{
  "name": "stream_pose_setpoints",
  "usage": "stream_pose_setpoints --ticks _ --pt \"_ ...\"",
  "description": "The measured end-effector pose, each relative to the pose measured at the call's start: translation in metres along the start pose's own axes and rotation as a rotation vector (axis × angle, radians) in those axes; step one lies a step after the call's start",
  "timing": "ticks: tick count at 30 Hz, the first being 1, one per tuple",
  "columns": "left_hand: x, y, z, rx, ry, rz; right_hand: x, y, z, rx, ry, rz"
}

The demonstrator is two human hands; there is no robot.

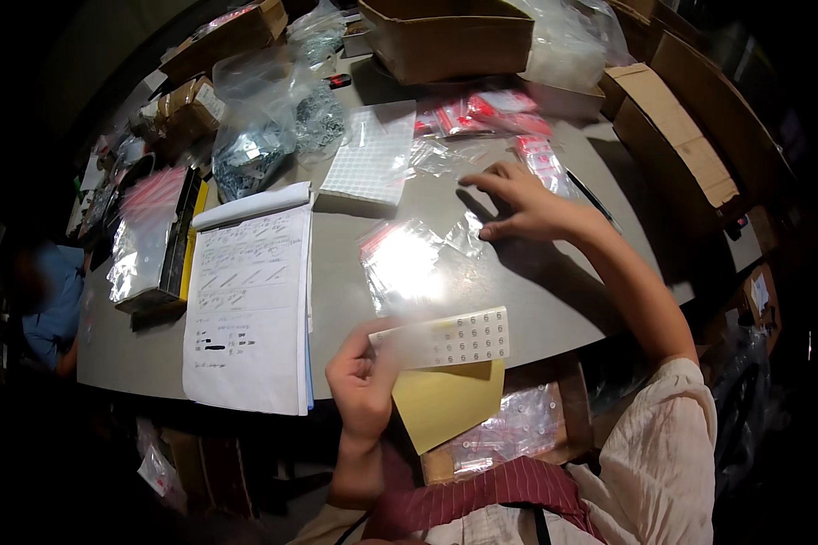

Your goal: The person repeatedly picks small items from a sheet and places them into clear plastic bags on a table. The person handles a yellow sheet with small round items and multiple small plastic bags, placing items into the bags one by one.

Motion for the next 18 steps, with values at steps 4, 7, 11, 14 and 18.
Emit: stream_pose_setpoints --ticks 4,7,11,14,18 --pt "-0.004 0.000 -0.001 -0.004 -0.003 -0.131 0.006 -0.029 -0.060 0.041 0.207 0.253" --pt "0.001 0.007 -0.002 -0.009 0.003 -0.172 0.041 -0.041 -0.106 0.163 0.327 0.524" --pt "0.000 0.003 0.003 -0.033 -0.005 -0.317 0.076 -0.055 -0.152 0.279 0.452 0.811" --pt "0.004 0.001 0.002 -0.010 0.017 -0.338 0.087 -0.049 -0.162 0.241 0.435 1.050" --pt "0.008 -0.002 0.000 -0.055 0.000 -0.180 0.057 -0.015 -0.145 -0.136 0.102 0.897"
Point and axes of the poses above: each hand's wrist, its own z-axis towards the middle knuckle, its own y-axis out of the back of the hand, x = y × z, the point moved 8 cm from there along z, towards the middle knuckle, and after that the axes turned 3 degrees about x, right-handed, at the moved point
